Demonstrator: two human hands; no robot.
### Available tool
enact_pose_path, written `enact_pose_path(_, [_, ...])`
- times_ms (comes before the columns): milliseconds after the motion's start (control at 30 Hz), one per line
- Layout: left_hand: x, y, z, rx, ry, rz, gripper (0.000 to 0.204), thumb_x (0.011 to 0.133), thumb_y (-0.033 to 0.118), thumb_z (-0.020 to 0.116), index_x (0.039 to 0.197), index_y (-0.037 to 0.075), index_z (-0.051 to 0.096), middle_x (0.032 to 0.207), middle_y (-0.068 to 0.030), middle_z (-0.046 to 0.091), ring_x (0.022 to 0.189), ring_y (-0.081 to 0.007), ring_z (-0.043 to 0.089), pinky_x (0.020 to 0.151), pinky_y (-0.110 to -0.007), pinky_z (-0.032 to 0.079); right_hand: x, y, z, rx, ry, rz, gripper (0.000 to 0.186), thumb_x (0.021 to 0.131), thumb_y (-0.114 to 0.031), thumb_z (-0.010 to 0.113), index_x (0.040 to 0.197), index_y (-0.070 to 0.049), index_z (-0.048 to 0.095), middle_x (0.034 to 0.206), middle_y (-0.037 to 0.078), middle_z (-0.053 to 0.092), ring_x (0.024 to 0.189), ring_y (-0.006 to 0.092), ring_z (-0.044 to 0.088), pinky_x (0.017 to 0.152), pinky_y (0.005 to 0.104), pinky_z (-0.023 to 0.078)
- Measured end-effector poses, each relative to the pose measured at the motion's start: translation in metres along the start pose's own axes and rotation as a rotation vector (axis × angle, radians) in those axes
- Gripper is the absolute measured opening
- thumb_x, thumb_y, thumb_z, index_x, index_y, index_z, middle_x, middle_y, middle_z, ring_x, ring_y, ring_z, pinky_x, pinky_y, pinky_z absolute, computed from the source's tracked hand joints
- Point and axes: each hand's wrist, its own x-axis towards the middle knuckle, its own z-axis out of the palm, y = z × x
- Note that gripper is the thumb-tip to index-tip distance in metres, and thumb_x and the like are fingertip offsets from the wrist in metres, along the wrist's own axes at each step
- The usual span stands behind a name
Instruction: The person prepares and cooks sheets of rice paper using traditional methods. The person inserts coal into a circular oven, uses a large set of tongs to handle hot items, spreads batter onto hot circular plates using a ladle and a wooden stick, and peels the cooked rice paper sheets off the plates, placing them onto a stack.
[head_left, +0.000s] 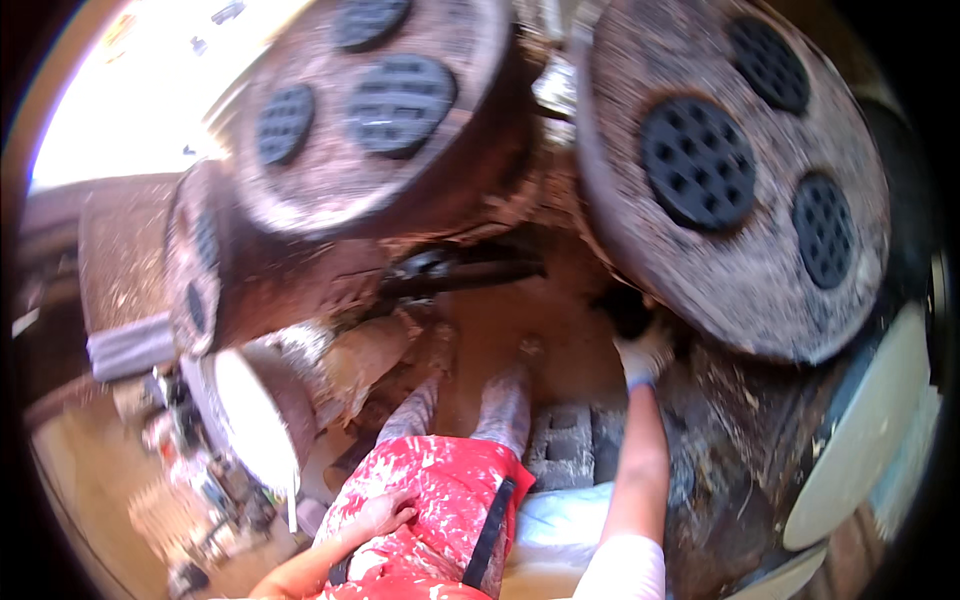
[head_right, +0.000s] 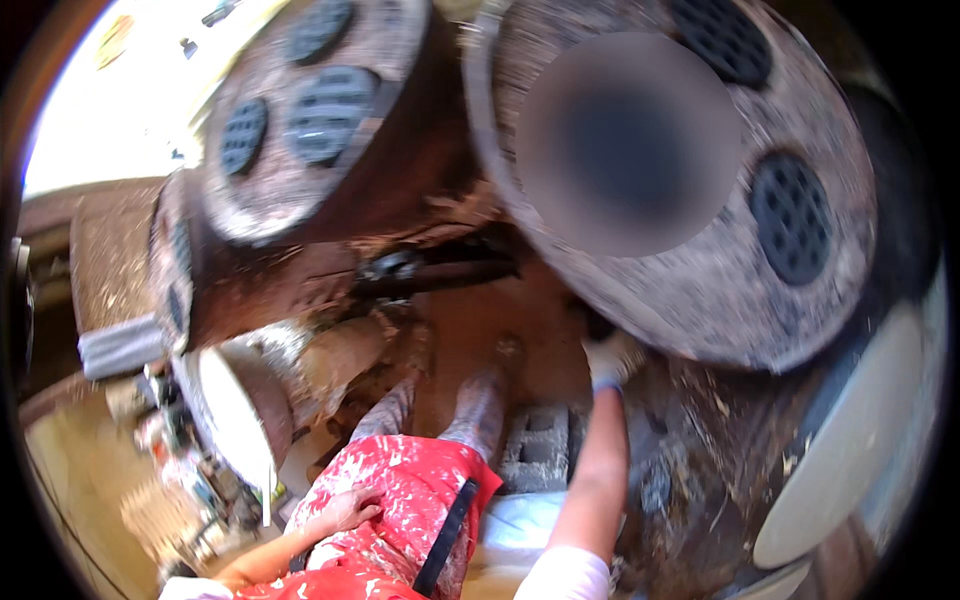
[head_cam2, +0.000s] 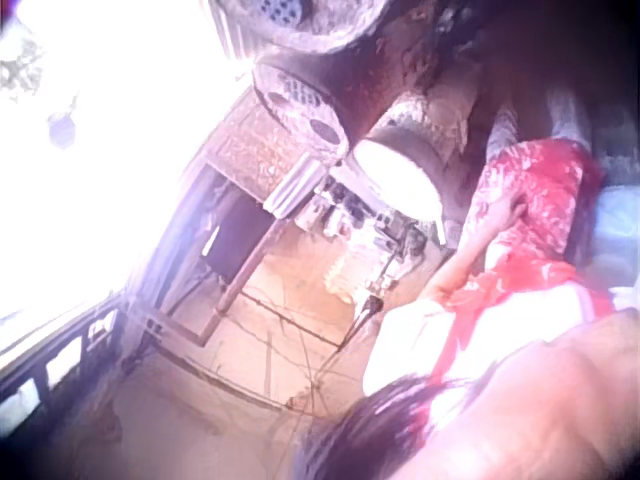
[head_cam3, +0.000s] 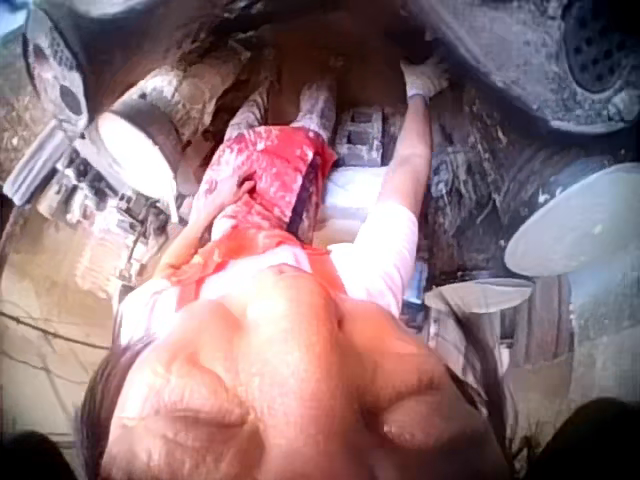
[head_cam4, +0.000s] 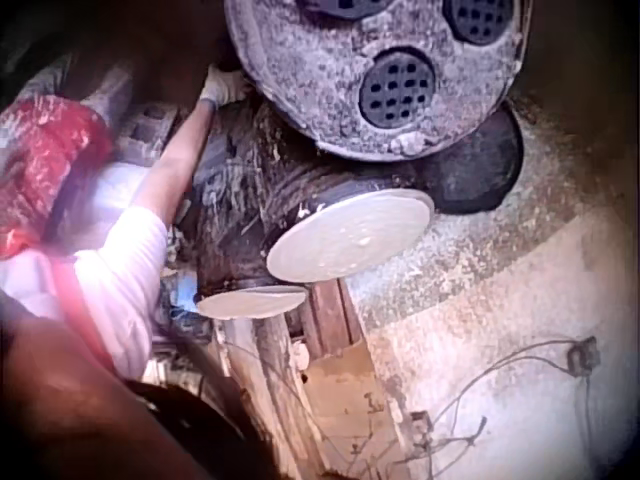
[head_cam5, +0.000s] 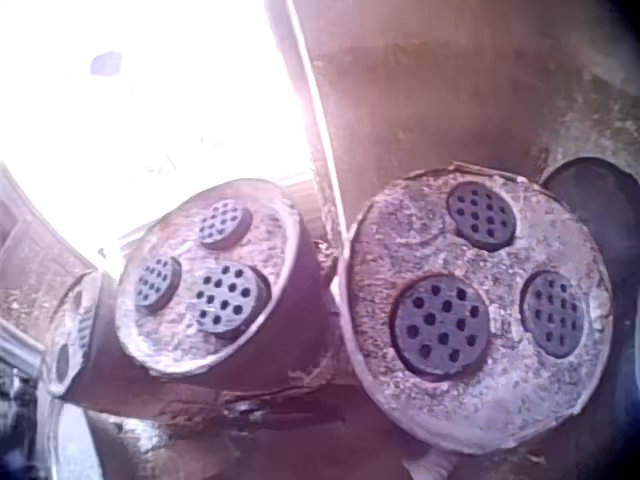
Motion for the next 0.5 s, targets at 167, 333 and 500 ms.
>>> enact_pose_path(167, [-0.026, 0.003, -0.014, -0.074, 0.011, -0.020, 0.039, 0.083, 0.030, 0.055, 0.115, 0.008, 0.054, 0.107, -0.0168, 0.057, 0.096, -0.0328, 0.056, 0.082, -0.040, 0.045, -0.100, -0.046, -0.095, 0.013, -0.108, -0.182, 0.098, 0.051, -0.041, 0.075, 0.135, -0.015, 0.032, 0.128, 0.019, 0.040, 0.110, 0.0398, 0.044, 0.093, 0.0481, 0.035])
enact_pose_path(333, [-0.042, -0.009, -0.030, -0.179, 0.075, 0.074, 0.038, 0.082, 0.029, 0.054, 0.113, 0.008, 0.055, 0.106, -0.0173, 0.058, 0.097, -0.0337, 0.056, 0.083, -0.042, 0.045, -0.206, -0.119, -0.243, -0.014, -0.275, -0.466, 0.106, 0.045, -0.040, 0.080, 0.135, -0.014, 0.031, 0.129, 0.018, 0.036, 0.113, 0.0366, 0.039, 0.096, 0.0474, 0.031])
enact_pose_path(500, [-0.027, -0.031, -0.039, -0.301, 0.094, 0.235, 0.039, 0.081, 0.028, 0.054, 0.114, 0.008, 0.055, 0.108, -0.0164, 0.058, 0.100, -0.0324, 0.056, 0.085, -0.041, 0.045, -0.254, -0.234, -0.346, 0.038, -0.221, -0.832, 0.106, 0.043, -0.037, 0.082, 0.133, -0.013, 0.032, 0.124, 0.016, 0.038, 0.111, 0.0349, 0.039, 0.095, 0.0459, 0.031])
